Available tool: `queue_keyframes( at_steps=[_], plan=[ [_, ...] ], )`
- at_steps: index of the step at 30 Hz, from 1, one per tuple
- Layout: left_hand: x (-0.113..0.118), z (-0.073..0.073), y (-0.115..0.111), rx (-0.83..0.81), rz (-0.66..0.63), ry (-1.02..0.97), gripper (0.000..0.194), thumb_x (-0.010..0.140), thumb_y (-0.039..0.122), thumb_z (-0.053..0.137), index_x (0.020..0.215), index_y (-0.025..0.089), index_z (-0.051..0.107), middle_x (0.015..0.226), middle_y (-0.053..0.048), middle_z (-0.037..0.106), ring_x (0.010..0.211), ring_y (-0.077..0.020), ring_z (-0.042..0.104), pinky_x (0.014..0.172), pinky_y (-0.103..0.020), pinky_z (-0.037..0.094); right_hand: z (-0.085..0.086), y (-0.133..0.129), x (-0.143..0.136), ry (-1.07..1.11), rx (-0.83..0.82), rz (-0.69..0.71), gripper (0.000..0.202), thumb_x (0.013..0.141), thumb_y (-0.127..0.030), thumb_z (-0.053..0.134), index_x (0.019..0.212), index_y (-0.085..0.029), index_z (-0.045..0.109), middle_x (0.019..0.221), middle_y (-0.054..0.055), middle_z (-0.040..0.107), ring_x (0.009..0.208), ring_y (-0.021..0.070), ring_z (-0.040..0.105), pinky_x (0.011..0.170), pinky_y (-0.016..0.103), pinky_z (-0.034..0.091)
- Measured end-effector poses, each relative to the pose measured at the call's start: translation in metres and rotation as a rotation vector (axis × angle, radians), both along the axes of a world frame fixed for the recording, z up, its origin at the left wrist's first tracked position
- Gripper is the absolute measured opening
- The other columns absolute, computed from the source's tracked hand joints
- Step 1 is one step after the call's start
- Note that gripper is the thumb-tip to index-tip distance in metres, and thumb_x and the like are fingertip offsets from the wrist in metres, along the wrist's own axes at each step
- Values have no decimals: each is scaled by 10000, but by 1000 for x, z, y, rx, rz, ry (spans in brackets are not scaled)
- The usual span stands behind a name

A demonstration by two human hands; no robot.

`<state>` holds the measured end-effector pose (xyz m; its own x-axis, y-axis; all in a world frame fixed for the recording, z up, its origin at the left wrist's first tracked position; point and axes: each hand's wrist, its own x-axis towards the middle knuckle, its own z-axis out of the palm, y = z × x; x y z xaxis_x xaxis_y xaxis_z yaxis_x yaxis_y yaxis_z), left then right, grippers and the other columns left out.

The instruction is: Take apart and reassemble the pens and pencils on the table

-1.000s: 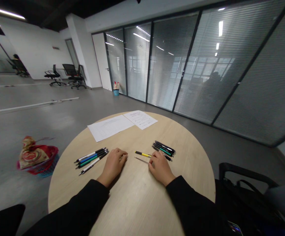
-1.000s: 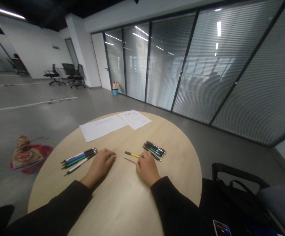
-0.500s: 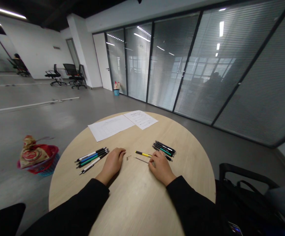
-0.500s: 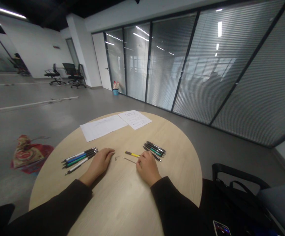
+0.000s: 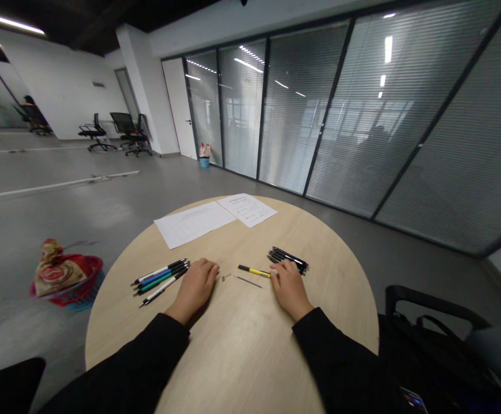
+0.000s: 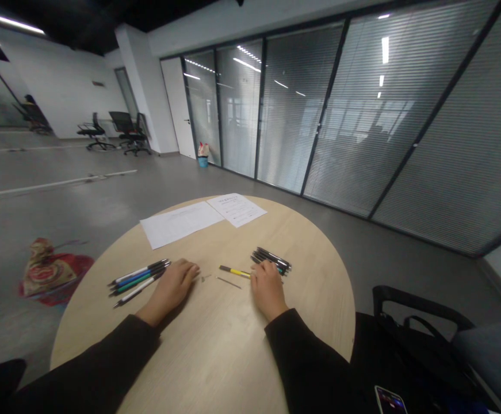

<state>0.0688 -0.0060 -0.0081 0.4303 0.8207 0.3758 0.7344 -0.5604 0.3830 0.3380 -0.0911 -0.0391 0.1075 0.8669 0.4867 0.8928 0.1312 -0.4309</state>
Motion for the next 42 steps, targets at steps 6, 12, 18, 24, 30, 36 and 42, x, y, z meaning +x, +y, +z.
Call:
queue_keyframes(
  at_steps=[6,12,18,24,30,36,42],
  plan=[
    [22,-3,-20,164,-240,135,337,957,306,524,1267,272,650,1296,-126,582,1157,-302,498,984,-487,453,-3,-1,-5,-43,-23,31,148,904,-154,596,924,-224,725,969,106,592,945,276,508,817,394,454],
    [34,-7,-25,253,-325,324,177,957,255,556,1029,255,718,1336,-100,578,1174,-326,472,951,-497,451,-4,0,-6,-74,-43,-19,87,853,-113,618,850,-192,653,949,93,594,955,273,509,849,392,440],
    [38,-8,-30,288,-395,431,145,961,148,532,898,177,660,1007,-91,656,971,-265,521,829,-396,443,-2,0,-7,-63,-89,-23,111,834,-89,597,827,-199,581,868,67,618,909,257,538,804,355,428],
    [36,3,-36,305,-310,467,202,967,95,445,944,157,635,1009,-118,650,910,-264,527,812,-399,400,2,-1,-5,62,-65,-30,98,884,-125,546,851,-216,564,859,58,642,854,238,588,744,323,420],
    [20,20,-28,212,22,425,216,936,69,419,962,156,615,951,-127,668,906,-291,534,816,-411,361,-4,3,-1,302,-57,-8,58,904,-177,506,923,-207,551,865,40,655,795,216,613,728,309,424],
    [10,15,-19,214,140,464,249,933,38,381,968,156,598,952,-119,680,891,-293,556,809,-404,337,-4,4,-2,368,-31,85,57,899,-214,499,913,-209,554,870,39,648,797,210,603,721,304,430],
    [12,14,-20,221,99,462,258,929,30,387,986,153,606,952,-120,688,897,-294,571,813,-407,332,0,2,-4,368,-32,113,47,899,-219,496,877,-214,536,830,31,640,763,211,595,715,311,423]
  ],
)
